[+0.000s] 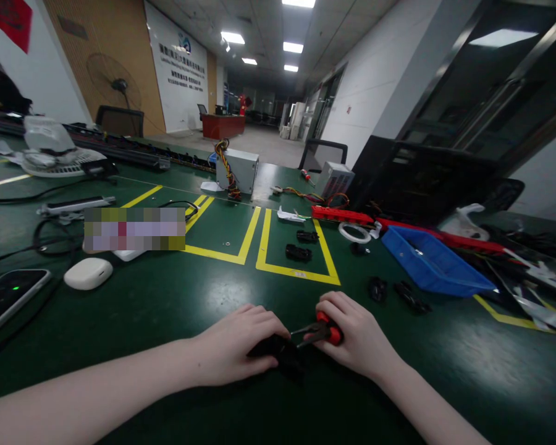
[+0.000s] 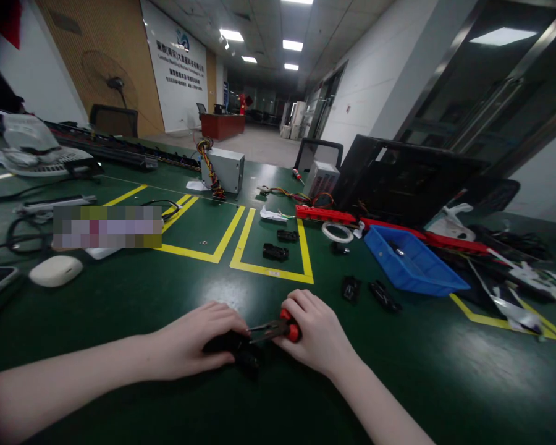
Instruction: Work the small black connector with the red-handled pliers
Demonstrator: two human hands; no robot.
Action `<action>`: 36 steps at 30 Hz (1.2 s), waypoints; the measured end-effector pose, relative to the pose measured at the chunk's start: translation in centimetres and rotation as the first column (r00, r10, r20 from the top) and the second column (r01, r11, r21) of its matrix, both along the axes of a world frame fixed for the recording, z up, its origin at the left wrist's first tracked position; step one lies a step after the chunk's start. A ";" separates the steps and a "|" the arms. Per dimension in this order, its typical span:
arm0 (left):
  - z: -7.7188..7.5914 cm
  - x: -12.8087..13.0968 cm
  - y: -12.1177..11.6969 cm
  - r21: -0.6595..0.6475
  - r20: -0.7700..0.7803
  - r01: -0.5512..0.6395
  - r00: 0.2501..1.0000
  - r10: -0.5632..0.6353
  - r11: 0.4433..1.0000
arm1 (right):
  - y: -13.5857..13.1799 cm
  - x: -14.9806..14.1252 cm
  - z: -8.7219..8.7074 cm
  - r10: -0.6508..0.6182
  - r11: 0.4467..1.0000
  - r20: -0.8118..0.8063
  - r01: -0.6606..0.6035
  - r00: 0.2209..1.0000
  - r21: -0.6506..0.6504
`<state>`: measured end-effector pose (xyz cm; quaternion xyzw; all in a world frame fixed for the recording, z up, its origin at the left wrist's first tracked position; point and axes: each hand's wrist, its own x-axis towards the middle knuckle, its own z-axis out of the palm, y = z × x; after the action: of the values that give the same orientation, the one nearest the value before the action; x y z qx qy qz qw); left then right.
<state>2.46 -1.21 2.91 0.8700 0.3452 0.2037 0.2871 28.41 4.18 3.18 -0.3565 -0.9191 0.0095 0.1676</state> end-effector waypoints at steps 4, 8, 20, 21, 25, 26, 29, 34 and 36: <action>0.4 0.2 0.1 -0.029 -0.007 0.011 1.000 -0.011 1.000 | -0.5 1.5 -0.4 0.014 0.998 -0.154 -0.023 0.988 -0.059; 0.5 0.3 0.3 -0.053 -0.019 0.018 1.000 -0.019 0.998 | -0.7 2.0 -0.9 -0.009 0.995 -0.225 -0.015 0.974 -0.101; 0.9 0.8 -0.5 -0.018 -0.170 0.009 0.985 -0.012 1.000 | -0.4 0.5 -0.6 0.061 0.996 -0.143 -0.051 0.988 0.075; 0.9 0.7 -0.5 -0.010 -0.181 0.022 0.983 -0.023 1.000 | -0.5 0.4 -0.7 0.073 0.995 -0.163 -0.059 0.984 0.084; 0.4 0.7 -0.4 0.047 -0.207 0.050 0.977 -0.040 0.998 | -0.9 -0.3 -0.8 0.124 0.989 -0.178 -0.107 0.976 0.101; 0.3 0.7 -0.3 0.057 -0.211 0.051 0.977 -0.038 0.997 | -1.0 -0.4 -0.8 0.132 0.988 -0.163 -0.116 0.978 0.102; 0.0 0.9 -0.3 0.058 -0.216 0.038 0.976 -0.025 0.998 | -1.2 -0.6 -0.7 0.132 0.987 -0.128 -0.117 0.983 0.113; 0.0 1.3 -0.3 0.059 -0.201 0.043 0.979 -0.030 0.997 | -1.2 -0.6 -0.8 0.129 0.986 -0.111 -0.116 0.985 0.116; 0.1 1.4 -0.4 0.075 -0.198 0.051 0.980 -0.035 0.996 | -1.3 -0.7 -0.9 0.134 0.986 -0.105 -0.122 0.985 0.115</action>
<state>3.86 -1.56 2.99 0.9039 0.3445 0.1243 0.2212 27.73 2.93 2.29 -0.2860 -0.9283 -0.0095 0.2373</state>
